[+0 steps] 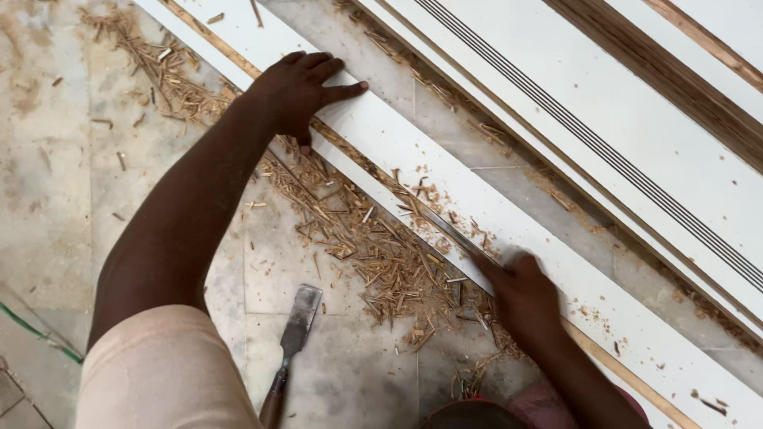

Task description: The person sits on the floor and uses a hammer and chisel to carve grooves into long white wooden planks. They repeatedly strike the chisel to remove wood and create a recessed channel along the plank's length.

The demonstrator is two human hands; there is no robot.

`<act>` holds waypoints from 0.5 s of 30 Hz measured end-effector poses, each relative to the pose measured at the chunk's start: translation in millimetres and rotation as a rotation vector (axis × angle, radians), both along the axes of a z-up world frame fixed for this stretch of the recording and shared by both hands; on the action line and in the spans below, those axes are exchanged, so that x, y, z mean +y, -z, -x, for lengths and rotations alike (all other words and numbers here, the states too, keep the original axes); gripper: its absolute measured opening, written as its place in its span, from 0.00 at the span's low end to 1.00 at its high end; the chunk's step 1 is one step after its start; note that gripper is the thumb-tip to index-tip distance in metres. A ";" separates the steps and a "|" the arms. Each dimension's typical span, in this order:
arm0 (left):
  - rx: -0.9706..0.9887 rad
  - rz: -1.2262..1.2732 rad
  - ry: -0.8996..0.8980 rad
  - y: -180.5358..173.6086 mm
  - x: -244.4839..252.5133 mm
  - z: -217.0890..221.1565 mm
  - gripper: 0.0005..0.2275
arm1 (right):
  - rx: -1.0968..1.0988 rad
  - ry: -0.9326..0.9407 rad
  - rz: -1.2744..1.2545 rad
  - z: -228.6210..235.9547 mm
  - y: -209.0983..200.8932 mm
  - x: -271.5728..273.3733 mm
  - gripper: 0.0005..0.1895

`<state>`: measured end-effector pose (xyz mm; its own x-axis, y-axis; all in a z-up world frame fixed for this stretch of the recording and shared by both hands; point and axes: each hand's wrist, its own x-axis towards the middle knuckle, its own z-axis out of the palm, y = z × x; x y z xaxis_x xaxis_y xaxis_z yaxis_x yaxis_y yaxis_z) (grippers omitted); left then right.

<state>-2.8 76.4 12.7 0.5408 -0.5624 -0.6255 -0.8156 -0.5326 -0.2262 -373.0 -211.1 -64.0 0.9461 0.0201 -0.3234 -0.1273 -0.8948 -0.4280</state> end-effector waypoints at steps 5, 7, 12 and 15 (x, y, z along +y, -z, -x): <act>0.029 -0.015 -0.013 -7.1 -1.3 6.9 0.63 | -0.246 -0.186 0.037 -72.1 -3.8 54.3 0.38; 0.023 0.012 -0.019 -1.6 1.5 9.0 0.63 | -0.079 -0.153 0.053 -39.0 -18.7 30.9 0.38; 0.019 -0.050 -0.017 3.9 0.5 7.6 0.64 | -0.005 0.011 0.048 26.7 -33.8 -3.4 0.33; 0.032 0.023 0.008 5.6 1.2 2.0 0.65 | 0.129 0.091 -0.063 -27.4 4.5 40.9 0.21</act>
<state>-4.9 77.7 7.0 0.5162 -0.5811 -0.6292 -0.8263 -0.5311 -0.1874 -345.6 -170.1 -68.5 0.8957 -0.0399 -0.4428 -0.2641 -0.8490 -0.4576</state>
